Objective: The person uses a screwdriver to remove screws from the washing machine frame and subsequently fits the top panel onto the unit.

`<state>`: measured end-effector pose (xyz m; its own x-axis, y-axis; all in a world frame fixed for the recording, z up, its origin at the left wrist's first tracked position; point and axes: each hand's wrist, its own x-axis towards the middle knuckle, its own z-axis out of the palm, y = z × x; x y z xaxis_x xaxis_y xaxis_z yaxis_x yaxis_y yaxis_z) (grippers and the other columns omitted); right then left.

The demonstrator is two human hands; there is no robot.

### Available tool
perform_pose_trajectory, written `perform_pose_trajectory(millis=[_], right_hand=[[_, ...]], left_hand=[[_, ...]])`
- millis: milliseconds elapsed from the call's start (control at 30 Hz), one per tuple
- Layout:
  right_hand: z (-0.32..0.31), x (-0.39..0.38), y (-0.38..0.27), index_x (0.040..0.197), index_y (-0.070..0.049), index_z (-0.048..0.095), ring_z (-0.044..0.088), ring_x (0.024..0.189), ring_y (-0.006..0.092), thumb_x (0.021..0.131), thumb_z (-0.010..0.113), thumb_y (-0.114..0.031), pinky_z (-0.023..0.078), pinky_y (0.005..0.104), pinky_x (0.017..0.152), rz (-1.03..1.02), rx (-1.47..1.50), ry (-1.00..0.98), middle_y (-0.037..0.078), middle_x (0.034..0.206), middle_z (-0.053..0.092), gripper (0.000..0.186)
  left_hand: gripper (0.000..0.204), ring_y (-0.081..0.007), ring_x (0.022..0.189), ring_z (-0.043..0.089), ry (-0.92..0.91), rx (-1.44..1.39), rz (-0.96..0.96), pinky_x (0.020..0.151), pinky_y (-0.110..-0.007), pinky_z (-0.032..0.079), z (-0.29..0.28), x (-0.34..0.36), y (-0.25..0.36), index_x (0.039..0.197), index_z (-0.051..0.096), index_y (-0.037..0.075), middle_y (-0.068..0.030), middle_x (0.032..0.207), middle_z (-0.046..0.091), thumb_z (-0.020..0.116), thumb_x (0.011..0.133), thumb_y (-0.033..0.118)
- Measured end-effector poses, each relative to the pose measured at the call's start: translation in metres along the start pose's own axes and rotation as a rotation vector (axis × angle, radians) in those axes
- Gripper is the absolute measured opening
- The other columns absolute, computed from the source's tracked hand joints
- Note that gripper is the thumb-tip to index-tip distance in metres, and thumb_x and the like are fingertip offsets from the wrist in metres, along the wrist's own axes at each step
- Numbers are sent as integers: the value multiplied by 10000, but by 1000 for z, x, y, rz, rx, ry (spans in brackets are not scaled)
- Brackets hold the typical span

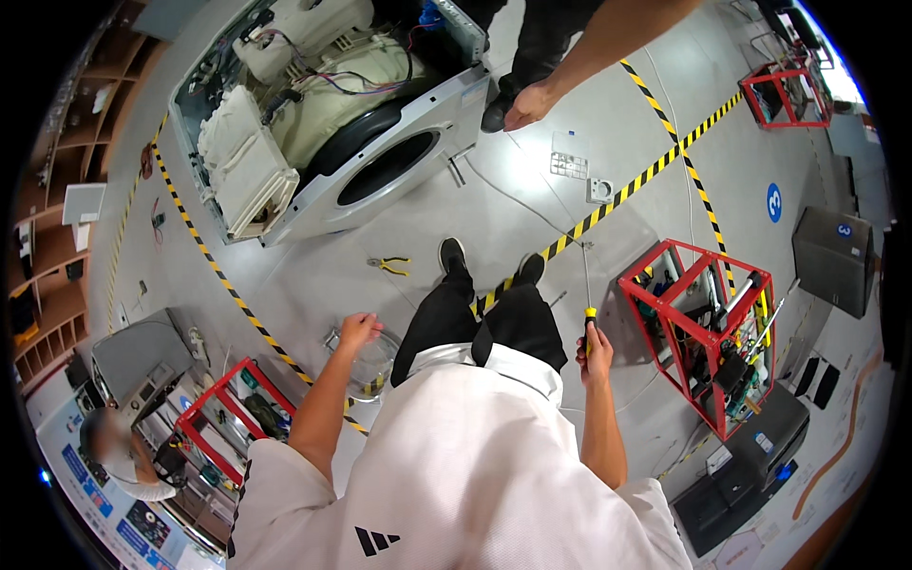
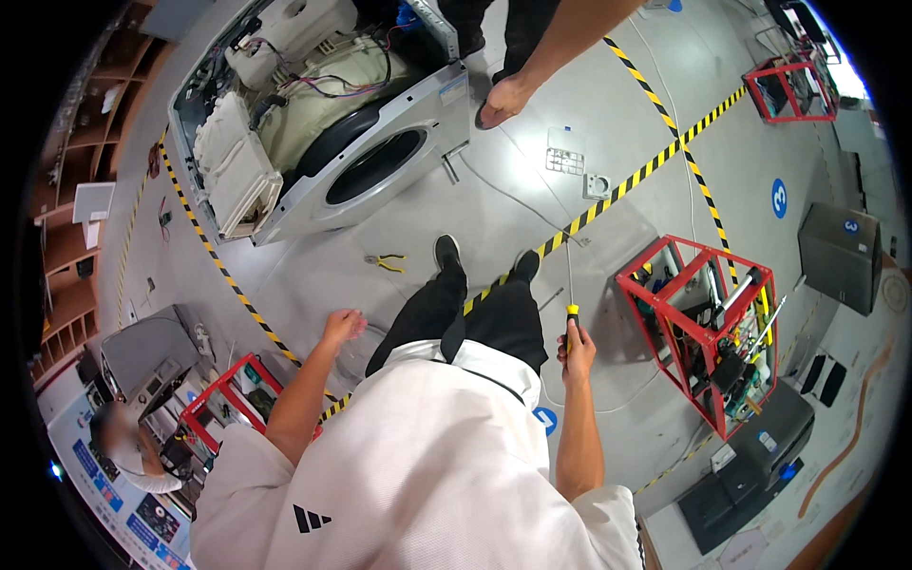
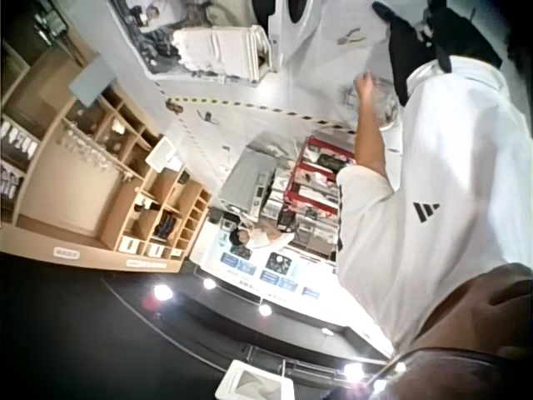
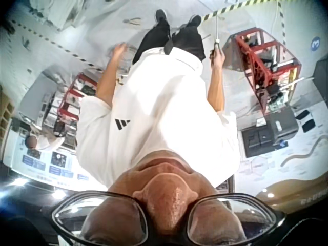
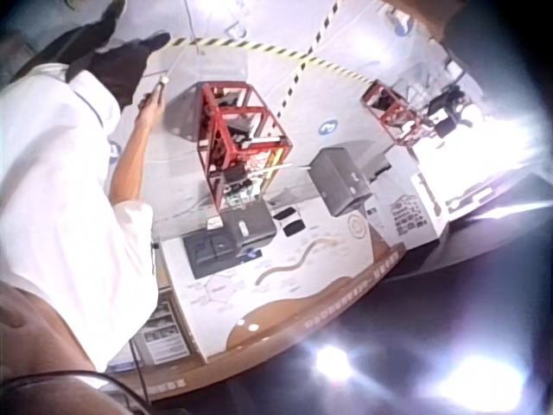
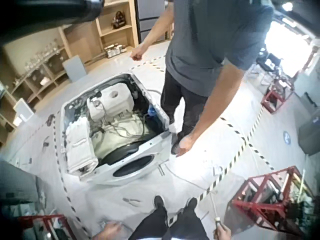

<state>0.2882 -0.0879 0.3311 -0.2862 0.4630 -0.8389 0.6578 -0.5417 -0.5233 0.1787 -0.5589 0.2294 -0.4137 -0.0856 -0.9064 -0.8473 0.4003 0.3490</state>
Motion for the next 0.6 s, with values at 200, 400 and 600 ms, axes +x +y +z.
perform_pose_trajectory(millis=[200,400,600], right_hand=[[-33,1,19,866,-127,535,396,432,42,847,617,-337,267,182,376,-33,104,64,-16,628,512,226],[-111,9,43,1095,-65,561,428,472,44,853,615,-309,299,177,401,-157,237,329,11,707,565,347],[-213,3,10,1074,-52,571,432,468,35,854,620,-268,314,194,389,-490,278,662,-6,678,554,313]], left_hand=[[277,-97,643,597,-18,5,107,572,-239,480,11,-1,42,925,617,32,-48,817,664,536,885,294],[248,-100,643,590,-124,132,98,581,-229,477,73,-20,63,917,612,52,-56,826,663,548,880,289],[227,-98,575,575,-95,297,69,498,-225,440,141,-59,61,872,620,50,-39,735,641,527,897,256]])
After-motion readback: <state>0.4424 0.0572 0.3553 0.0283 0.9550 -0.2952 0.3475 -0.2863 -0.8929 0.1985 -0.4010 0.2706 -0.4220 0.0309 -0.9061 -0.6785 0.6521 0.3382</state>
